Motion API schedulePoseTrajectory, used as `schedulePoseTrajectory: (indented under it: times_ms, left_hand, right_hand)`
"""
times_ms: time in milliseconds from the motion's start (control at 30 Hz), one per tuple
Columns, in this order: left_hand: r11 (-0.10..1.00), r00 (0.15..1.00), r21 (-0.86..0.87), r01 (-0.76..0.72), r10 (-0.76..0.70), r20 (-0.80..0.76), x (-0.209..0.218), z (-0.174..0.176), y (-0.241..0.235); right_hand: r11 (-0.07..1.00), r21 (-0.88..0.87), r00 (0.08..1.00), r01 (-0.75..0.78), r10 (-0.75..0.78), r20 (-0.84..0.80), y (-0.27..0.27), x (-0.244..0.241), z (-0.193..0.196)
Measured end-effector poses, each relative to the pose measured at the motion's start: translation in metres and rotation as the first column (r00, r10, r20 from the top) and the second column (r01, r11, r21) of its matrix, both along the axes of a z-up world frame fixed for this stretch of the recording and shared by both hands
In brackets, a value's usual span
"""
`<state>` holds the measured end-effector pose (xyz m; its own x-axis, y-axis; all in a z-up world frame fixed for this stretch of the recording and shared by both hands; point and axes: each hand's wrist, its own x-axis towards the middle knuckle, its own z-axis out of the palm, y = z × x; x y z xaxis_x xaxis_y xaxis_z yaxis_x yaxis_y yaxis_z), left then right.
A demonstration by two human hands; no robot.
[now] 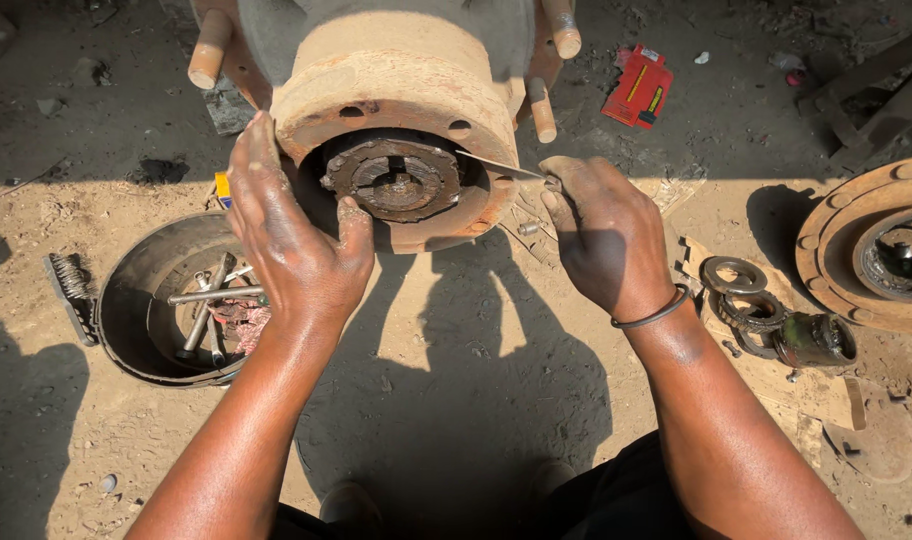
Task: The person uses a metal scraper to remove rust and debris from the surface of a brake drum hub. The person holds the hub with one hand while scraping the inner and outer edges with the other hand.
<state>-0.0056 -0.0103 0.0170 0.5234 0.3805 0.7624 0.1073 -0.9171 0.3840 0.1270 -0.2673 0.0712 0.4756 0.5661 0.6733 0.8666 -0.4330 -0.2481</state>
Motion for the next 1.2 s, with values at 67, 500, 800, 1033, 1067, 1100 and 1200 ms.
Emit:
schedulePoseTrajectory:
  times_ms: [67,500,800,1033,1067,1100,1200]
  left_hand:
    - [0.998,0.999,0.057,0.003,-0.005,0.04,0.007,0.002,-0.001]
    - [0.996,0.998,0.092,0.019,-0.025,0.065,0.01,-0.01,0.0]
    - [0.998,0.997,0.045,0.041,-0.044,0.06,0.009,-0.007,0.001]
    - [0.996,0.996,0.066,0.065,-0.069,0.06,0.005,-0.004,0.001]
    - [0.995,0.995,0.059,0.075,-0.078,0.056,0.004,-0.004,0.001]
    - [0.995,0.995,0.052,0.084,-0.087,0.052,0.004,-0.005,0.001]
    - [0.993,0.99,0.045,0.111,-0.114,0.078,0.004,-0.005,0.002]
  right_hand:
    - [0.999,-0.035,1.0,0.01,-0.009,0.018,0.003,0.011,-0.001]
    - [0.995,-0.087,0.993,0.044,-0.034,0.112,-0.011,0.037,-0.032]
    - [0.986,-0.151,0.987,0.076,-0.054,0.149,-0.005,0.025,-0.023]
    - [0.962,-0.264,0.994,0.074,-0.05,0.096,0.004,0.018,-0.044]
    - [0.958,-0.28,0.994,0.063,-0.036,0.101,0.003,0.019,-0.045]
    - [0.954,-0.297,0.994,0.053,-0.022,0.106,0.003,0.021,-0.046]
    - [0.996,-0.075,0.982,0.05,-0.036,0.186,-0.001,0.029,-0.051]
